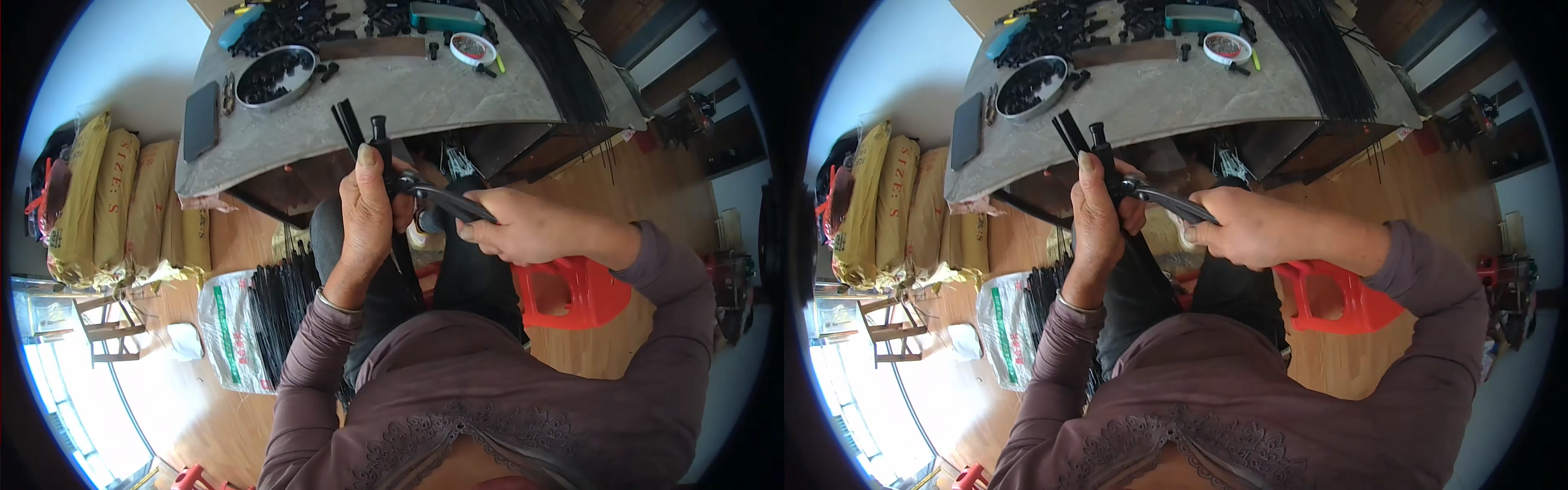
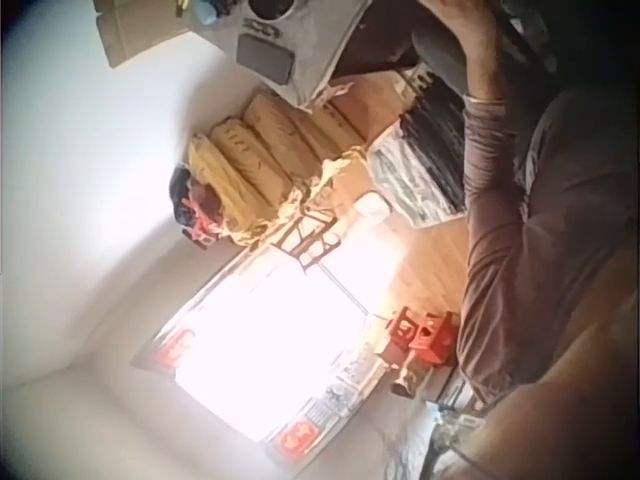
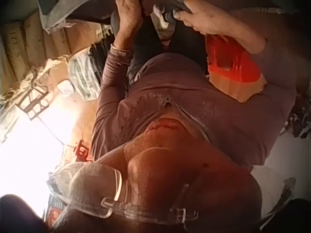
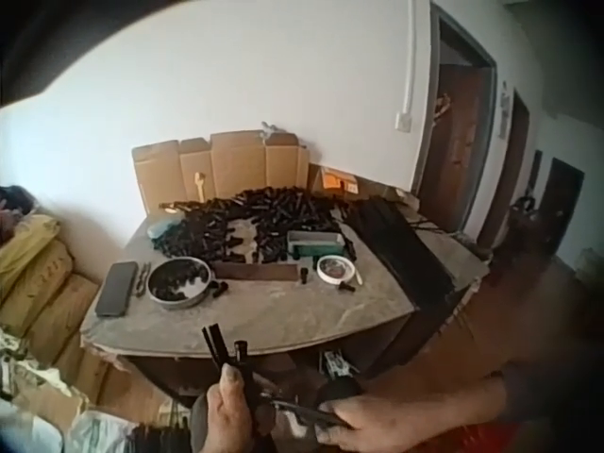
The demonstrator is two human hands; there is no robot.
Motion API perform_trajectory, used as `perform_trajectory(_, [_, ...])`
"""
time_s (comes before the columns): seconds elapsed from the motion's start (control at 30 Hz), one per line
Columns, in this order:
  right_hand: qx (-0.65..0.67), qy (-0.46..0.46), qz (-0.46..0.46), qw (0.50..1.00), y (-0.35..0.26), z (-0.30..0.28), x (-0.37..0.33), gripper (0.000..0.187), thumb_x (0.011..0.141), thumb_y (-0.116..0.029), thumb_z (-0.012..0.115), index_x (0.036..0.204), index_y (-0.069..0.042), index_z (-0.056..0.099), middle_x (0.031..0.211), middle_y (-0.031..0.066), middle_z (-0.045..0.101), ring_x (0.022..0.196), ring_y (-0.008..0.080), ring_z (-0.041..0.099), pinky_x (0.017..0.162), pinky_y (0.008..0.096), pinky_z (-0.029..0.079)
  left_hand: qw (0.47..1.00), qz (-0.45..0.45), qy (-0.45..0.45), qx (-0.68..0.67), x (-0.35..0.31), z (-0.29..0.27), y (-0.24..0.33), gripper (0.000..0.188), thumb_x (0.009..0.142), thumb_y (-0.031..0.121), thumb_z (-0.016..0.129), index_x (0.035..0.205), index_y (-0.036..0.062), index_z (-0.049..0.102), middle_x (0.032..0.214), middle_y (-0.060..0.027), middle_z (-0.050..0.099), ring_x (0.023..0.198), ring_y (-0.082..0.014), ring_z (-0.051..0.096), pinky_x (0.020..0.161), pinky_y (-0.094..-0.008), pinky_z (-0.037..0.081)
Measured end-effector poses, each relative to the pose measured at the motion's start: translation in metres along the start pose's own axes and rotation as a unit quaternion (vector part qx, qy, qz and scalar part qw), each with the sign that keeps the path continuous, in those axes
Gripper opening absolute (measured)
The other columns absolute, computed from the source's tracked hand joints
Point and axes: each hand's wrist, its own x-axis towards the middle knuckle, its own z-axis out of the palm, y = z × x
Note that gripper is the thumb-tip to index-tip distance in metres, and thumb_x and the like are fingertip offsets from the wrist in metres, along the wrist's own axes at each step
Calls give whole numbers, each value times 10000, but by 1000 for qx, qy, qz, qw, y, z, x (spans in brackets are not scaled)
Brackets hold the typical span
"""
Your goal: Assembling black rods with plastic spacers and using pliers to secure or cut them.
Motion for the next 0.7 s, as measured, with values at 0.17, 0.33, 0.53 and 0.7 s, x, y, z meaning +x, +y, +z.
perform_trajectory(0.17, [-334, 254, -126, 899, 19, -35, 83, 370, 897, -321, 593, 955, 32, 495, 753, 282, 597, 799, 471, 584, 657, 510, 436, 985, 86, 140, 47, 37, 1, -8, 485, 981, 464, 452, 894, 1, 567, 552, 22, 460, 417, -42, 380, 380, -204, 294])
perform_trajectory(0.33, [-395, 356, -115, 839, 31, -78, 146, 502, 856, -481, 594, 937, 8, 511, 871, 222, 645, 850, 403, 629, 726, 494, 465, 967, 201, 151, 49, 47, -2, 20, 289, 951, 278, 575, 796, 36, 544, 568, 4, 482, 444, -63, 416, 404, -214, 317])
perform_trajectory(0.53, [-449, 517, -226, 693, 46, -74, 155, 403, 829, -364, 642, 1004, -18, 535, 931, 159, 619, 820, 374, 601, 742, 494, 454, 950, 241, 197, -28, 25, -23, 81, 427, 972, 443, 475, 749, 79, 482, 557, -29, 430, 455, -112, 413, 413, -256, 334])
perform_trajectory(0.7, [-104, 236, -349, 901, 61, 12, 87, 110, 845, -128, 614, 862, -23, 644, 801, 114, 609, 774, 237, 601, 708, 355, 478, 920, 266, 258, -129, 18, -80, 116, 500, 929, 586, 451, 728, 129, 441, 592, 12, 332, 512, -118, 326, 459, -258, 289])
